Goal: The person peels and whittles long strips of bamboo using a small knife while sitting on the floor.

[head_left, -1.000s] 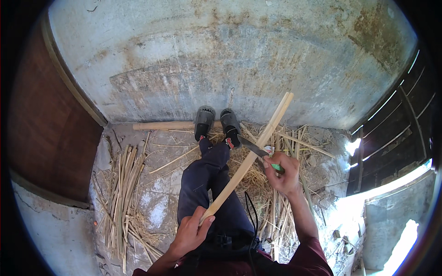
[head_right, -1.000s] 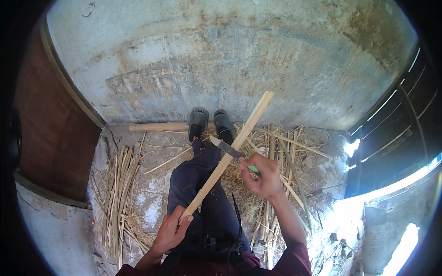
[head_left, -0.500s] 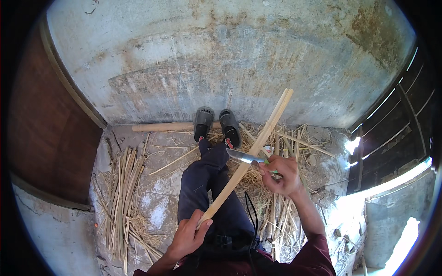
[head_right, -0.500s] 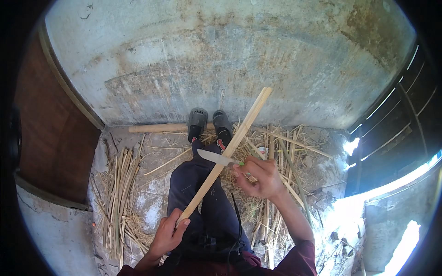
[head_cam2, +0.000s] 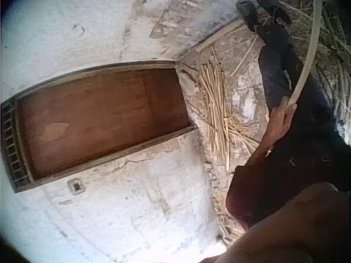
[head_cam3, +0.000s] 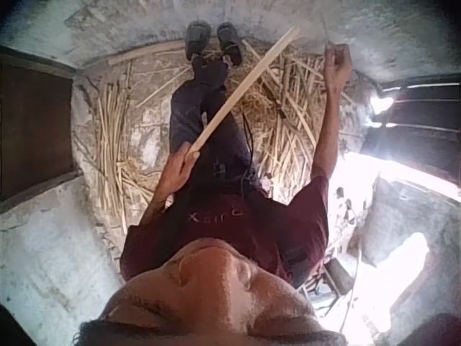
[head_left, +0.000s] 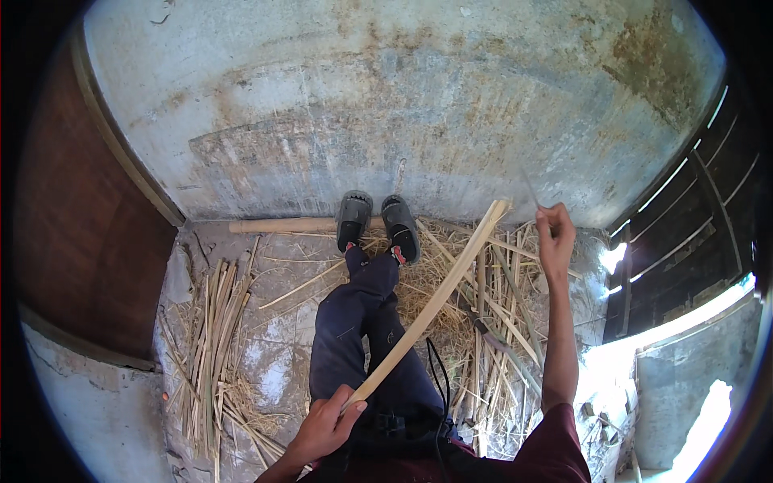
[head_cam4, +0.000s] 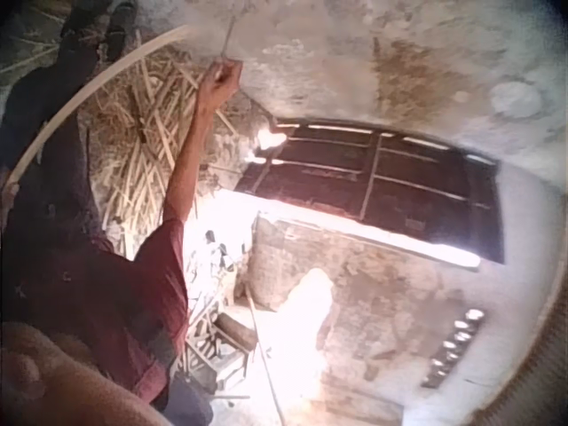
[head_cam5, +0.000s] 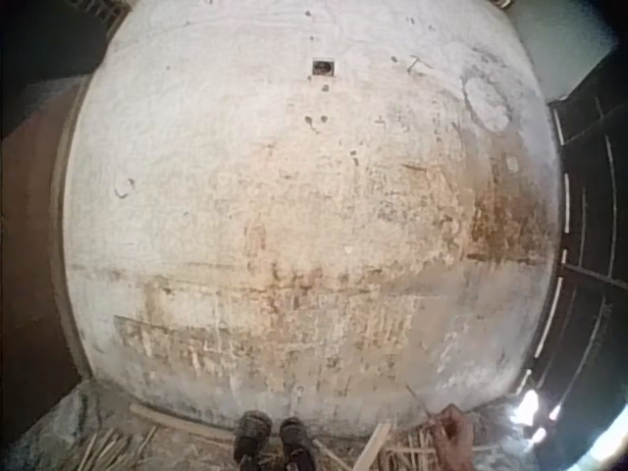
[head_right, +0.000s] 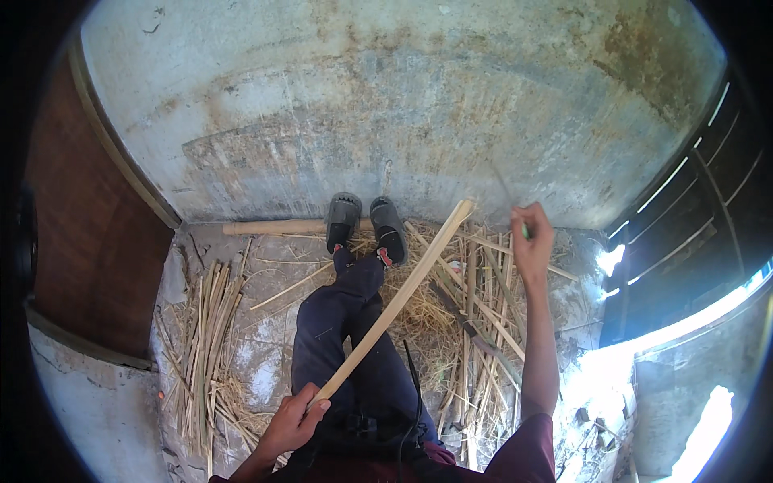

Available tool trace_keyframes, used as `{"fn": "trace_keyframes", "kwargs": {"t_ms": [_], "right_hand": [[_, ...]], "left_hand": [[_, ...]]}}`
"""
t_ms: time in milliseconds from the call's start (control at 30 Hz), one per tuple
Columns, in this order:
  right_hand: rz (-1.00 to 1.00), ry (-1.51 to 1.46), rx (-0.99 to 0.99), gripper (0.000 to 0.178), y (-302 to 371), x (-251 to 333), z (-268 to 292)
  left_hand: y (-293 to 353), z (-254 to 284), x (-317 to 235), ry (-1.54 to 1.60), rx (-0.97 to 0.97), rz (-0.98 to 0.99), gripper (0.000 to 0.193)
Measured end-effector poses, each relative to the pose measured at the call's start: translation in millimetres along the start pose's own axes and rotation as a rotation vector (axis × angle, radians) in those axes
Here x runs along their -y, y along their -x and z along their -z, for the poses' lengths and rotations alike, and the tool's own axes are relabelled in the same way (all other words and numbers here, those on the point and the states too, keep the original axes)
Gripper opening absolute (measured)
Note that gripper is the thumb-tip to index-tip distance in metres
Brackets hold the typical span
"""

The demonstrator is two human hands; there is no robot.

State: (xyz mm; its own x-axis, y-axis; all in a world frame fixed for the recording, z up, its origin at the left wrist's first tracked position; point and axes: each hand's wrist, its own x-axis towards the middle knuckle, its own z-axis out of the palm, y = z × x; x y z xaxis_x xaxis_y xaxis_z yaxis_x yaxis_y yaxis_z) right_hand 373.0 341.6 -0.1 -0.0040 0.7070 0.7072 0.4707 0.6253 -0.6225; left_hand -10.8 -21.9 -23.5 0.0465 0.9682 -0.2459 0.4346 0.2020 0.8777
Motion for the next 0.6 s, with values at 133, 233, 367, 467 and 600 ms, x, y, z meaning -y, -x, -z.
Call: {"fn": "trace_keyframes", "kwargs": {"t_ms": [133, 233, 367, 467, 600], "right_hand": [[-0.554, -0.525, -0.012, 0.009, 20.3, 24.5, -6.2], [-0.480, -0.458, 0.047, 0.008, 57.6, 40.8, -24.5], [0.067, -0.165, 0.250, 0.006, 96.4, 85.1, -53.6], [0.182, -0.093, 0.513, 0.015, 118.3, 118.7, -66.0], [0.263, -0.217, 0.543, 0.018, 127.7, 163.9, -80.1]], "left_hand": [[-18.3, 0.1, 28.5, 0.011, -0.082, -0.020, 0.030], [-27.6, 1.7, 35.2, 0.294, 0.013, 0.109, 0.049], [-38.4, 3.6, 22.8, 0.325, 0.019, 0.100, 0.047], [-41.0, 0.9, 13.4, 0.430, 0.063, 0.107, 0.046], [-44.3, 0.2, 6.7, 0.429, 0.095, 0.053, 0.044]]}}
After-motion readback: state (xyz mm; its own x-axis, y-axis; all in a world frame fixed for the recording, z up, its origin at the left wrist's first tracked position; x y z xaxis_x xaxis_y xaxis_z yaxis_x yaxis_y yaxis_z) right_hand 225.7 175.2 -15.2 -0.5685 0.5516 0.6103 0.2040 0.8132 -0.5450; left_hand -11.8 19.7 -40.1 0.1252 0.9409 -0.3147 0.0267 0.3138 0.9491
